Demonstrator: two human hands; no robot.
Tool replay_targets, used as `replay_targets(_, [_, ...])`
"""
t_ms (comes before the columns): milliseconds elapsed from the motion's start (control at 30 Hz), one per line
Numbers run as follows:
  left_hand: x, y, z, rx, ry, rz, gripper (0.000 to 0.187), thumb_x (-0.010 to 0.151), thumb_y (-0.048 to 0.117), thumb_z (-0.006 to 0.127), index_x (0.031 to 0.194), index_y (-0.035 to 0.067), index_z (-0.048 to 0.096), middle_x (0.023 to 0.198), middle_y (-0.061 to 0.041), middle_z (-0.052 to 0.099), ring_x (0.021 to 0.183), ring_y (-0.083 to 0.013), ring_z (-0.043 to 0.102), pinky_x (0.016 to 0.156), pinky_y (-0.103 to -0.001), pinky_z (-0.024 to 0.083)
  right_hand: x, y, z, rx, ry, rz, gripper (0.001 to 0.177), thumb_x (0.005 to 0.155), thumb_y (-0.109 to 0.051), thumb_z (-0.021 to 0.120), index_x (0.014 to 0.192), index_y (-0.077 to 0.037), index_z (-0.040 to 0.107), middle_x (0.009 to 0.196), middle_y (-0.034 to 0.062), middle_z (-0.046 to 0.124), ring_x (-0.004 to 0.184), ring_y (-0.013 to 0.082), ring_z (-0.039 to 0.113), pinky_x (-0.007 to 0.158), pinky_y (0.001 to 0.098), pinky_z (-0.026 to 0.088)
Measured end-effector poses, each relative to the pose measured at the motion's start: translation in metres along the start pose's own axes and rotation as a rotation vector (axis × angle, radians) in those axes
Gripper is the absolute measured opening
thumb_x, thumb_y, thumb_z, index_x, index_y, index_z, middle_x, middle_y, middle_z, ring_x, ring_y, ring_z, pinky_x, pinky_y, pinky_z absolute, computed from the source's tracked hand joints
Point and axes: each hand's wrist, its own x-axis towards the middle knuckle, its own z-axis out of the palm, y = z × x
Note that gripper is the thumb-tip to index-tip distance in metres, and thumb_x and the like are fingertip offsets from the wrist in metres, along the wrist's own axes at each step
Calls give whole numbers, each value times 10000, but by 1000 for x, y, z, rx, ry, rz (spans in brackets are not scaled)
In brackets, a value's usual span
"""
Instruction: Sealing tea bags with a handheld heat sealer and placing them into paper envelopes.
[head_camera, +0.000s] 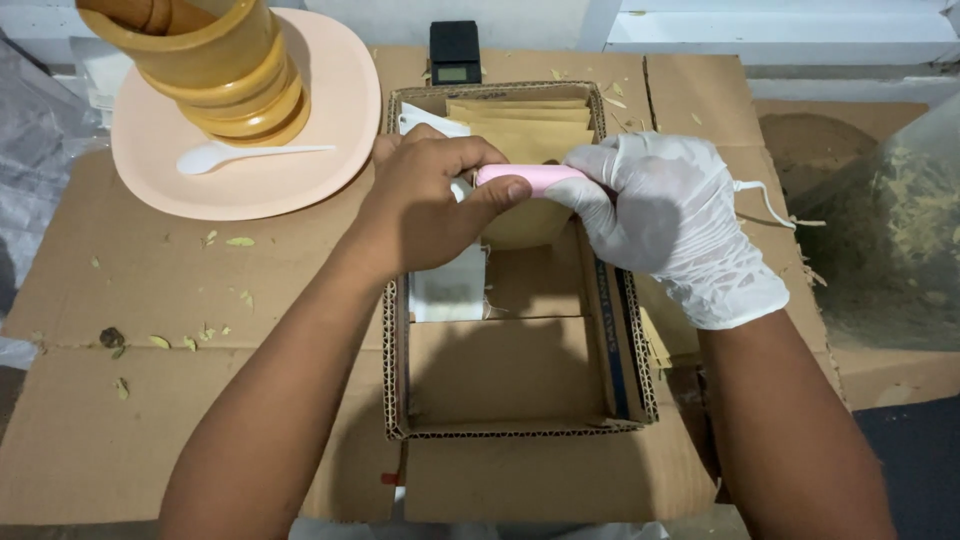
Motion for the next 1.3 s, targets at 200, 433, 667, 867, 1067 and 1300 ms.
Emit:
replay_targets(200, [2, -4, 2, -12, 30, 9, 346, 810, 577, 618, 907, 289, 783, 830, 102, 723, 996, -209, 527, 888, -382, 250, -1, 2, 4, -29, -96, 51, 342, 1064, -409, 491, 903, -169, 674, 677, 19, 574, 544, 311, 539, 446, 427, 385])
replay_targets(433, [4, 3, -2, -7, -12, -48, 289, 811, 556, 644, 862, 312, 791, 725, 116, 686, 942, -187, 518, 892, -359, 240, 4, -6, 4, -123, -144, 176, 416, 1104, -451, 493, 811, -189, 628, 651, 38, 594, 597, 334, 591, 514, 452, 441])
replay_targets(667, [6, 3, -4, -16, -21, -22, 249, 848, 511, 711, 739, 292, 755, 549, 121, 564, 638, -134, 521, 867, -332, 257, 4, -6, 6, -109, -77, 138, 497, 1086, -557, 472, 793, -202, 660, 628, 15, 573, 556, 300, 572, 445, 408, 396])
replay_targets(867, [4, 2, -2, -50, 1, -6, 214, 828, 508, 716, 801, 304, 774, 604, 145, 618, 676, -108, 558, 870, -338, 261, 3, -4, -1, -2, -112, 117, 386, 1081, -436, 535, 841, -160, 661, 656, 17, 571, 547, 282, 539, 453, 407, 379])
replay_targets(1067, [3, 0, -2, 1, -61, 2, 392, 836, 619, 577, 956, 290, 755, 795, 108, 670, 924, -170, 521, 904, -349, 238, 8, -3, -16, 197, -231, 192, 375, 1015, -513, 490, 924, -199, 674, 653, -13, 542, 581, 240, 521, 519, 381, 389])
replay_targets(1300, [0, -5, -3, -24, -26, 31, 718, 700, 401, 894, 1306, 229, 548, 1057, 43, 665, 1014, -185, 627, 998, -368, 241, 6, 1, -15, 179, -272, 235, 458, 1007, -594, 423, 779, -236, 596, 590, -28, 465, 541, 228, 464, 502, 372, 350])
